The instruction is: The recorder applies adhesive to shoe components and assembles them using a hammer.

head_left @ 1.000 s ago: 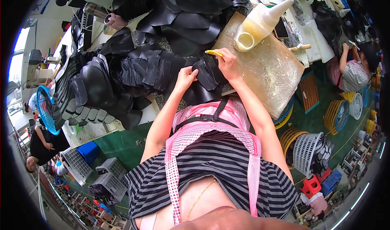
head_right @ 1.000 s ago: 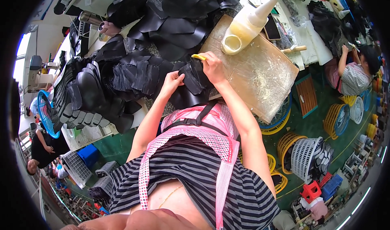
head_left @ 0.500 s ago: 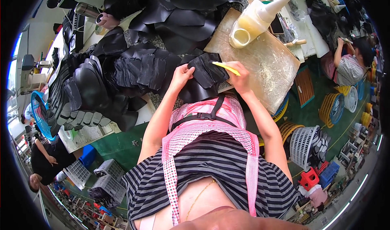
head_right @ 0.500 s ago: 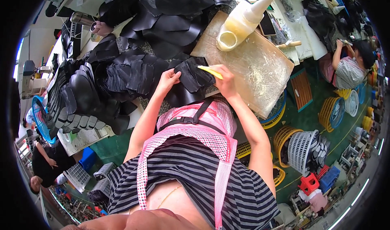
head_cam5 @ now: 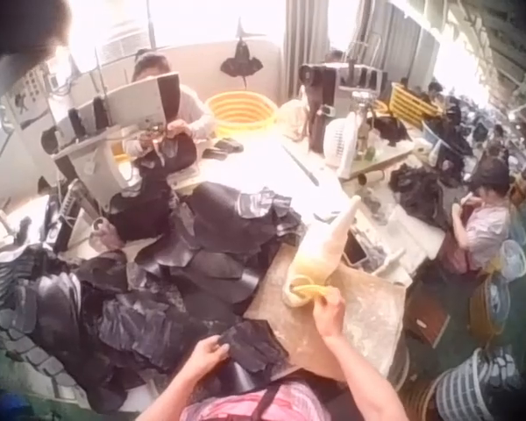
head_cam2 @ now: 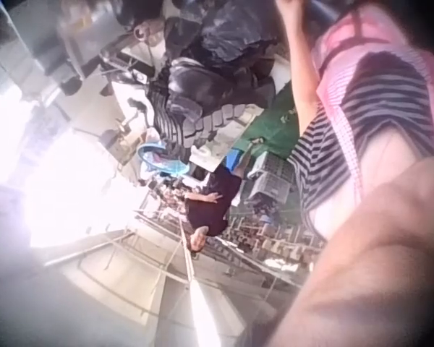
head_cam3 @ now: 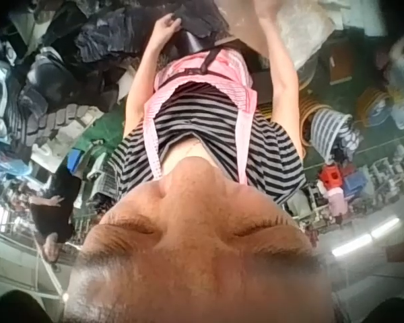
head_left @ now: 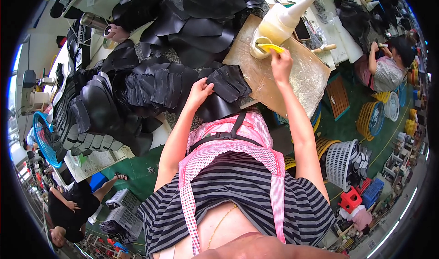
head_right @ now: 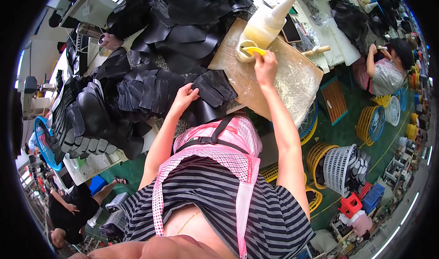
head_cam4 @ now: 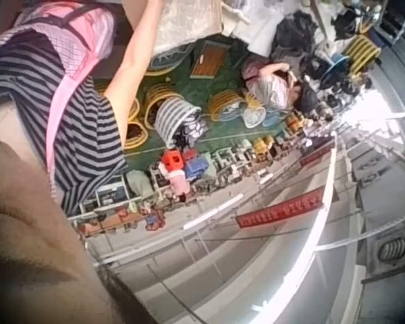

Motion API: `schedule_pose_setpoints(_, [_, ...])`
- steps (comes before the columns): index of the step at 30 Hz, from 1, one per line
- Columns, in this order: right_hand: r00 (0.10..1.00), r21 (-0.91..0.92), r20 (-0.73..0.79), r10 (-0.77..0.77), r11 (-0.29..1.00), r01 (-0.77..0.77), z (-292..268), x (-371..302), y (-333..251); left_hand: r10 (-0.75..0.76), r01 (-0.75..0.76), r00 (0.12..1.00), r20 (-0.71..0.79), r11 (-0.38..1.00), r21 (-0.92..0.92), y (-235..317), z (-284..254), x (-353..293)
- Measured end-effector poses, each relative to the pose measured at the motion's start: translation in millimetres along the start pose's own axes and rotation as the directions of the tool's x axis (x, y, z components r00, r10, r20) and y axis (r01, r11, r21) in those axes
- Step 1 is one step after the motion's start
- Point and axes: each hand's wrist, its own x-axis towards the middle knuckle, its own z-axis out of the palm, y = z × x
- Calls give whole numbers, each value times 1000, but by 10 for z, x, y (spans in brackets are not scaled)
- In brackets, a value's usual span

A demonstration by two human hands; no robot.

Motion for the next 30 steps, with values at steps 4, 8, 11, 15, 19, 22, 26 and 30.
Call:
schedule_pose_setpoints(4, [949, 135, 216, 229, 956, -261, -94, -489, -292, 2, -2, 1000, -2, 1000, 0, -73, -27, 5])
schedule_pose_setpoints(8, [969, 163, 220, -115, 983, 80, 382, -660, -423, -2, 2, 1000, 13, 1000, 30, -51, -32, 70])
schedule_pose_setpoints(11, [985, 177, 145, -88, 982, 62, 684, -463, -465, -8, 8, 1000, -11, 1000, 22, -54, 0, 35])
schedule_pose_setpoints(15, [967, 190, 236, -97, 980, 52, 464, -547, -424, 5, -5, 1000, 20, 1000, -18, -18, 3, 11])
schedule_pose_setpoints(19, [834, 220, 507, -217, 968, 119, -174, -630, -253, -9, 10, 1000, 14, 999, -49, -28, 4, 2])
schedule_pose_setpoints(22, [783, 68, 613, -104, 995, 79, -346, -667, -72, -16, 17, 1000, 23, 1000, -21, -35, -22, 12])
schedule_pose_setpoints(26, [951, 73, 290, -103, 994, 85, 211, -637, -204, -32, 32, 999, 31, 999, 18, -17, -24, 30])
schedule_pose_setpoints(30, [966, 69, 179, -187, 982, 177, 318, -592, -202, -53, 52, 998, 35, 998, 21, -66, -41, 77])
